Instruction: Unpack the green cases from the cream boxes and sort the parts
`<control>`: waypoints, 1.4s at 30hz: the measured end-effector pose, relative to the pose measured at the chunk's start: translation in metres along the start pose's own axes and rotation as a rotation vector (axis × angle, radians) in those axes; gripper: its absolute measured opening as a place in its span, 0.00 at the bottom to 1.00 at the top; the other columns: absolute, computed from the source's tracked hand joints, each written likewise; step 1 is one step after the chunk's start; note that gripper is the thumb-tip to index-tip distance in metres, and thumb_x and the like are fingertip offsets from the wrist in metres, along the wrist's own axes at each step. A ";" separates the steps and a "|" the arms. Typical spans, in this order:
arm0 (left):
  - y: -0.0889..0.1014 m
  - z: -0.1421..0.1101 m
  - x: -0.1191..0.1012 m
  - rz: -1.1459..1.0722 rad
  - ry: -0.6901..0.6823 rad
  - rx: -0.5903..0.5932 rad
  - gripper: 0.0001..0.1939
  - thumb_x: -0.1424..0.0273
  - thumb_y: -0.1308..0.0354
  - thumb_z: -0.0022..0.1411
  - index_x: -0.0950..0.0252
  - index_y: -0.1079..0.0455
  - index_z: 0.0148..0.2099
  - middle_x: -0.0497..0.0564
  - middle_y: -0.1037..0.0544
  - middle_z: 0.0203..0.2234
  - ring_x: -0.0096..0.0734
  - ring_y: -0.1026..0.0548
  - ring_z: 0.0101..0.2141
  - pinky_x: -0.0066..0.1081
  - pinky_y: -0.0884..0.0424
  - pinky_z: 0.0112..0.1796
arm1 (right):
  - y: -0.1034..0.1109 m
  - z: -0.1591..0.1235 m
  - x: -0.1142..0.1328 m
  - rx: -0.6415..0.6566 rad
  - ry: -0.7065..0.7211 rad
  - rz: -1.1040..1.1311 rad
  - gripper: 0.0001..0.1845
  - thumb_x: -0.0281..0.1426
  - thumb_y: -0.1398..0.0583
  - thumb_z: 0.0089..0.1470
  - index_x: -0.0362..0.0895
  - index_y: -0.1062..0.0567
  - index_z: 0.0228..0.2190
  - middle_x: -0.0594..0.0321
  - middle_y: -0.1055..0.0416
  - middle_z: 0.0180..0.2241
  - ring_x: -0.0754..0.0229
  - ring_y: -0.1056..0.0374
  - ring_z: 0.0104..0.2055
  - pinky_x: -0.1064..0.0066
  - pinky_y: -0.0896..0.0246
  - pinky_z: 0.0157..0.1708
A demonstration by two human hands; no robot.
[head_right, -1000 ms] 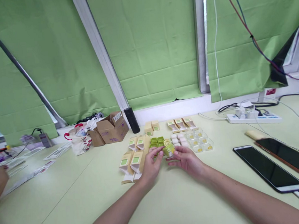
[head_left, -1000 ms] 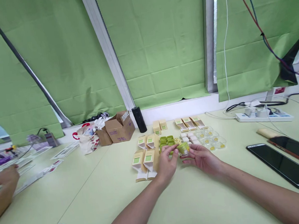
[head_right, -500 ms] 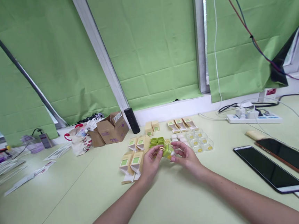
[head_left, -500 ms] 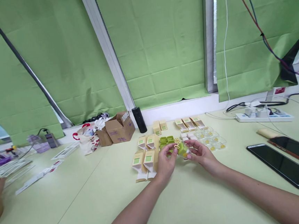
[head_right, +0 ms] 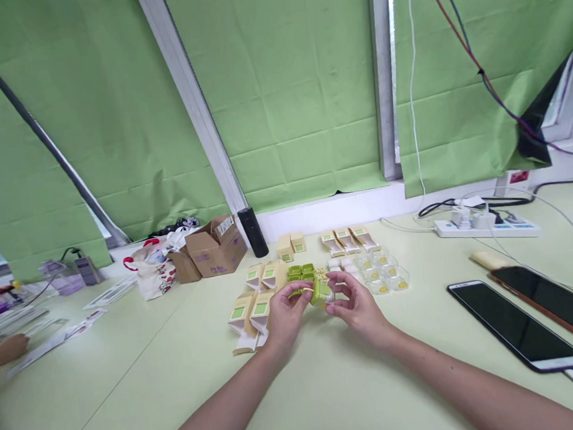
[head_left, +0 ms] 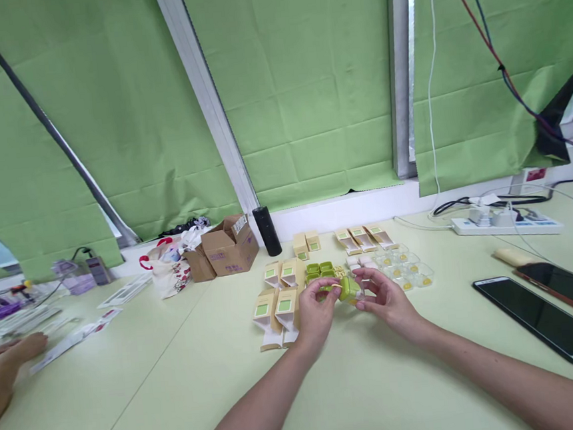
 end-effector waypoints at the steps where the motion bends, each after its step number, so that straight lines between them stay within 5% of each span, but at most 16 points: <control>1: 0.000 0.000 -0.001 -0.003 -0.010 0.003 0.10 0.62 0.33 0.61 0.64 0.23 0.37 0.58 0.17 0.43 0.45 0.20 0.47 0.41 0.25 0.48 | -0.001 0.000 0.000 0.005 0.002 -0.004 0.32 0.40 0.26 0.46 0.55 0.28 0.52 0.56 0.33 0.55 0.52 0.32 0.52 0.62 0.25 0.44; 15: -0.008 -0.020 -0.029 0.337 -0.238 0.062 0.06 0.71 0.47 0.71 0.60 0.35 0.38 0.54 0.22 0.45 0.40 0.24 0.50 0.41 0.30 0.51 | -0.008 -0.007 0.013 0.052 0.103 -0.296 0.27 0.35 0.31 0.53 0.54 0.29 0.54 0.57 0.30 0.57 0.48 0.34 0.60 0.52 0.32 0.58; 26: 0.000 -0.024 -0.042 0.345 -0.364 -0.046 0.07 0.67 0.43 0.71 0.60 0.31 0.38 0.54 0.19 0.44 0.40 0.22 0.48 0.41 0.28 0.49 | -0.010 -0.008 0.023 0.064 0.195 -0.381 0.26 0.35 0.35 0.59 0.55 0.32 0.57 0.56 0.30 0.58 0.48 0.33 0.62 0.51 0.32 0.59; 33: 0.020 -0.008 -0.022 0.037 -0.187 -0.191 0.12 0.59 0.38 0.67 0.62 0.30 0.38 0.58 0.19 0.43 0.42 0.21 0.48 0.38 0.26 0.48 | -0.012 -0.010 0.027 0.057 0.174 -0.364 0.26 0.34 0.36 0.60 0.55 0.34 0.58 0.57 0.30 0.57 0.49 0.30 0.59 0.51 0.31 0.59; 37: 0.033 0.004 0.001 -0.159 -0.009 -0.317 0.21 0.53 0.30 0.57 0.64 0.31 0.35 0.53 0.21 0.33 0.35 0.22 0.36 0.33 0.25 0.39 | -0.012 -0.010 0.029 0.065 0.181 -0.369 0.24 0.32 0.38 0.60 0.54 0.34 0.56 0.57 0.30 0.57 0.51 0.30 0.59 0.51 0.33 0.61; 42: 0.033 0.008 0.025 -0.335 0.175 -0.327 0.24 0.53 0.27 0.51 0.65 0.32 0.34 0.48 0.24 0.28 0.29 0.25 0.29 0.31 0.24 0.33 | -0.012 -0.012 0.041 0.104 0.240 -0.576 0.04 0.30 0.38 0.59 0.50 0.27 0.38 0.57 0.26 0.55 0.48 0.34 0.62 0.47 0.37 0.61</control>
Point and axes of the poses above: each hand's wrist, its own z-axis towards the middle knuckle, its own y-axis out of the back of the hand, x = y × z, the point moved 8 cm from there along z, towards the middle knuckle
